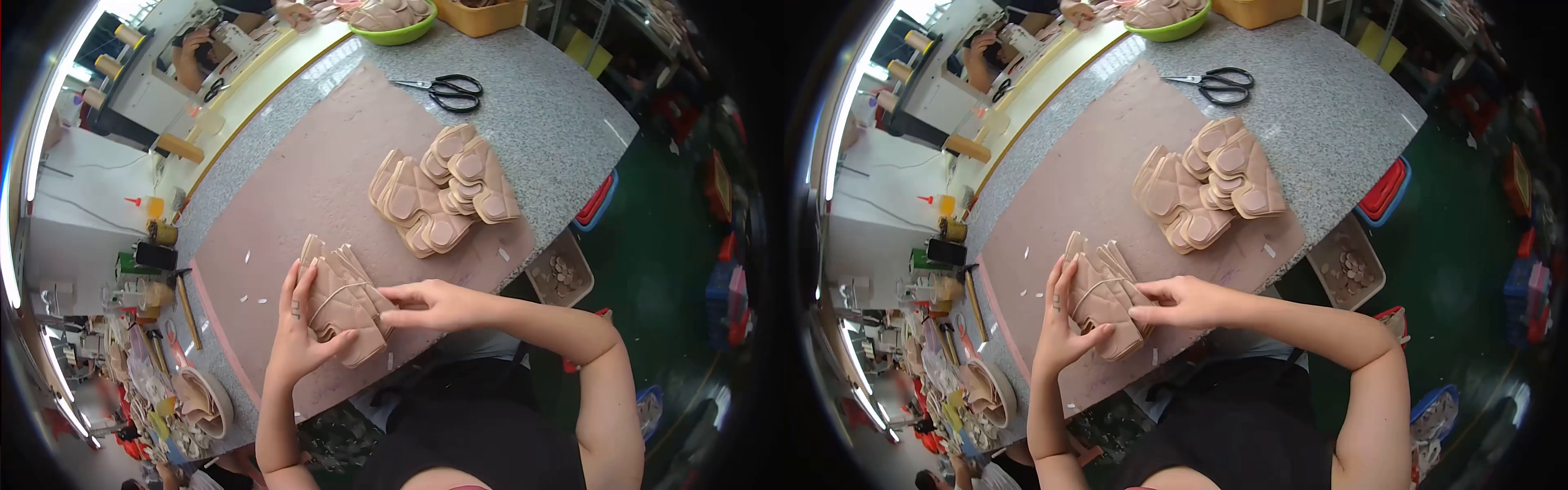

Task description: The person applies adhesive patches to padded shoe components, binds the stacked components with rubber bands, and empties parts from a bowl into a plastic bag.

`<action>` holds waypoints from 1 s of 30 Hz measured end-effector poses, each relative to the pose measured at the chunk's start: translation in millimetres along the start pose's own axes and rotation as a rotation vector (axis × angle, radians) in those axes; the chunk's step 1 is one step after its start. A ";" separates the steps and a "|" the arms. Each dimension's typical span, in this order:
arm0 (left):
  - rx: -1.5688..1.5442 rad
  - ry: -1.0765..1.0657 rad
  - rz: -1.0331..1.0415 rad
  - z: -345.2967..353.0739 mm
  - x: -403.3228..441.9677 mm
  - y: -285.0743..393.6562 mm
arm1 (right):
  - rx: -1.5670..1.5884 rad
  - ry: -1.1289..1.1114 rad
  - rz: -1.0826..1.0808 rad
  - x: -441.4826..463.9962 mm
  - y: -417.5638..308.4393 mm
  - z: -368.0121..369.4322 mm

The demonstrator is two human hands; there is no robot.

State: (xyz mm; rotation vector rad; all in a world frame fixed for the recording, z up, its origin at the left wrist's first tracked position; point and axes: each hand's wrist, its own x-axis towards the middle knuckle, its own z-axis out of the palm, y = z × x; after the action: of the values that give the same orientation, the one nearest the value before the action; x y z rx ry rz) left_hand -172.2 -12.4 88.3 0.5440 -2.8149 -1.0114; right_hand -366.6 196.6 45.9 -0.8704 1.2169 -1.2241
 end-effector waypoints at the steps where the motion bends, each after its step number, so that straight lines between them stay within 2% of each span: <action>1: 0.197 -0.058 0.002 -0.2 4.1 8.2 | -0.179 0.037 -0.087 -26.5 -5.3 -8.8; 3: 0.602 -0.150 0.007 -11.4 12.7 32.7 | -0.278 0.230 -0.092 -67.3 -25.5 -41.6; 4: 0.714 -0.131 0.097 -19.1 21.5 41.0 | -0.367 0.460 -0.122 -77.4 -25.2 -61.6; 5: 0.545 -0.123 0.085 -23.3 38.3 41.0 | -0.453 0.685 -0.152 -83.2 -25.8 -82.0; 7: 0.214 -0.099 0.049 -29.5 90.9 48.0 | -0.826 0.931 -0.182 -77.4 -19.8 -128.6; 10: 0.103 -0.198 -0.172 7.0 190.5 54.3 | -1.026 1.073 -0.205 -39.5 25.6 -172.6; 13: 0.052 -0.406 -0.310 38.3 235.7 50.5 | -1.037 0.983 -0.141 -18.7 38.0 -168.8; 14: 0.017 -0.487 -0.356 45.4 244.6 51.3 | -1.033 0.999 -0.170 -15.3 39.1 -162.1; 17: -0.154 -0.539 -0.425 63.8 250.0 32.1 | -0.979 1.014 -0.199 -5.3 45.1 -154.4; 18: -0.240 -0.651 -0.456 62.1 249.1 35.8 | -0.981 1.018 -0.223 -3.4 45.6 -153.3; 21: -0.378 -0.522 -0.411 66.4 227.8 47.0 | -0.951 1.006 -0.264 -0.5 46.0 -154.9; 25: -0.069 -0.400 -0.279 16.7 209.8 65.1 | -0.941 1.014 -0.321 0.2 51.4 -157.2; 27: -0.052 -0.364 -0.168 -24.8 202.0 106.2 | -0.952 1.014 -0.325 1.9 48.9 -157.8; 30: -0.328 -0.501 -0.129 -56.5 210.5 144.7 | -0.916 0.996 -0.340 9.4 45.3 -156.0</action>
State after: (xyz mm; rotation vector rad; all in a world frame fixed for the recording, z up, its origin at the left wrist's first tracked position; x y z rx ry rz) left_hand -399.0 -19.3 218.3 0.4918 -2.9350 -1.8178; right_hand -510.0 214.2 -29.0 -1.1784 2.6421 -1.4176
